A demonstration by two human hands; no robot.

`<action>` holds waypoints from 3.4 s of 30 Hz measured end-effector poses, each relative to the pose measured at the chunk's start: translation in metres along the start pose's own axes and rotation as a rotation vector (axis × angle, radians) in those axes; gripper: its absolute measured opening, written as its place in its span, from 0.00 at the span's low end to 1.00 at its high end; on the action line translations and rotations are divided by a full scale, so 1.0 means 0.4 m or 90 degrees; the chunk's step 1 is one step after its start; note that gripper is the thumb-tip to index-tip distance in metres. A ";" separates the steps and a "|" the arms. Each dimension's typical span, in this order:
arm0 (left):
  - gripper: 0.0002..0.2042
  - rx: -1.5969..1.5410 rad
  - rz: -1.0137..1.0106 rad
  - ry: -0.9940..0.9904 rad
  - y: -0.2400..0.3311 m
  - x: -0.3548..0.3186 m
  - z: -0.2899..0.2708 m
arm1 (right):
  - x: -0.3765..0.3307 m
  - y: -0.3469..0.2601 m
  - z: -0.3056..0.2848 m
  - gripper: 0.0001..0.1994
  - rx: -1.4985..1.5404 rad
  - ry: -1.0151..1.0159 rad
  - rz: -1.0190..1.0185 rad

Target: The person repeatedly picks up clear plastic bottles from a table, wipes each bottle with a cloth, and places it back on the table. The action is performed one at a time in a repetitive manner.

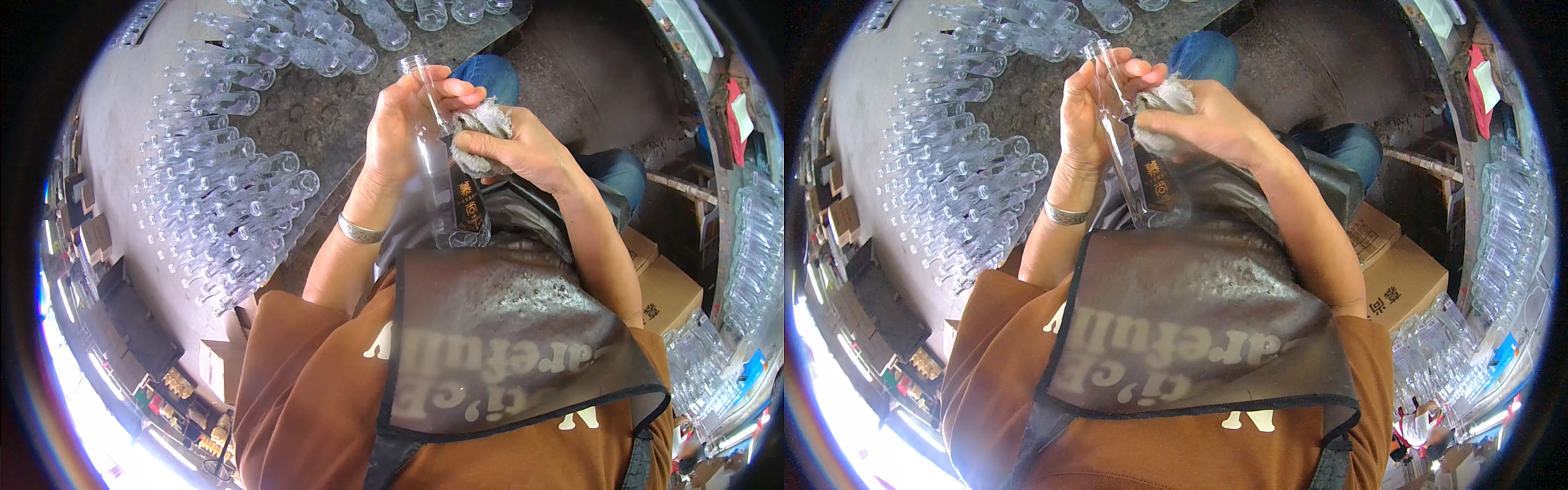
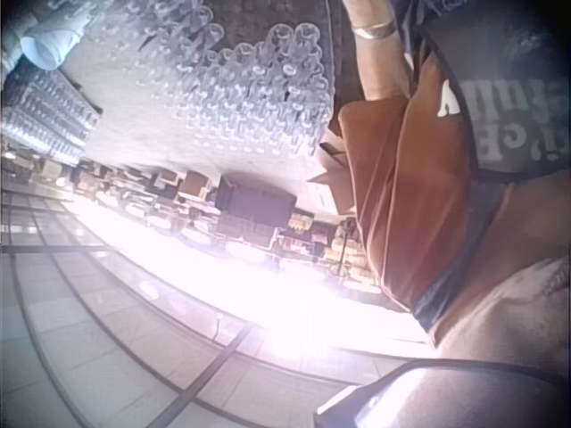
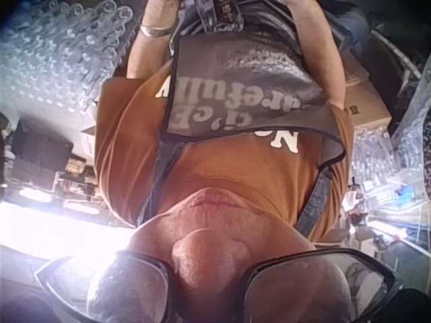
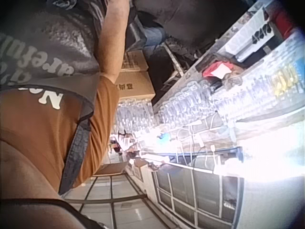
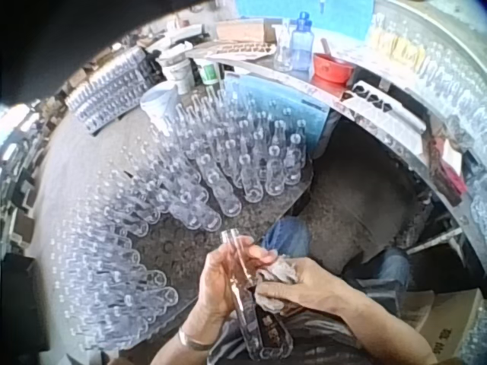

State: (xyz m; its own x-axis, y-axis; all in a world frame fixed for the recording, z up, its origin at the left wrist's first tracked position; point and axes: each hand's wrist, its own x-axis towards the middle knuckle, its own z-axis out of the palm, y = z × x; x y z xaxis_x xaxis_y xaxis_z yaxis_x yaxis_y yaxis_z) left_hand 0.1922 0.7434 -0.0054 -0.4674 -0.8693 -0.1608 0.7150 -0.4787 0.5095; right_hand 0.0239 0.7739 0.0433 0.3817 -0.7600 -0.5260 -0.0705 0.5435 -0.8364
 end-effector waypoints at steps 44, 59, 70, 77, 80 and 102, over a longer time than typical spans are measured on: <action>0.18 1.219 0.011 0.651 0.626 -0.252 -0.674 | 0.022 0.195 -0.157 0.08 0.352 0.194 0.018; 0.32 1.264 0.325 0.733 0.758 -0.069 -0.672 | 0.043 0.185 -0.163 0.08 0.346 0.242 0.055; 0.18 1.020 0.344 1.046 0.728 0.040 -0.772 | 0.041 0.191 -0.168 0.08 0.349 0.265 0.032; 0.18 1.082 0.577 0.827 0.612 -0.076 -0.435 | 0.019 0.154 -0.155 0.08 0.317 0.242 -0.008; 0.19 1.051 0.659 0.629 0.563 -0.136 -0.240 | 0.001 0.126 -0.138 0.06 0.323 0.222 -0.039; 0.22 0.205 0.005 0.031 0.064 0.003 0.064 | -0.050 0.012 0.041 0.20 -0.318 0.164 -0.269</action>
State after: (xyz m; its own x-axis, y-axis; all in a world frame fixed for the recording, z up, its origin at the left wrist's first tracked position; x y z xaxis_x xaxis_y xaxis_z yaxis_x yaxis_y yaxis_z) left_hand 0.1967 0.7335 0.0292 -0.4312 -0.8814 -0.1927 0.5130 -0.4152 0.7513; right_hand 0.0311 0.7975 0.0522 0.2430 -0.9639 -0.1090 -0.4031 0.0019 -0.9152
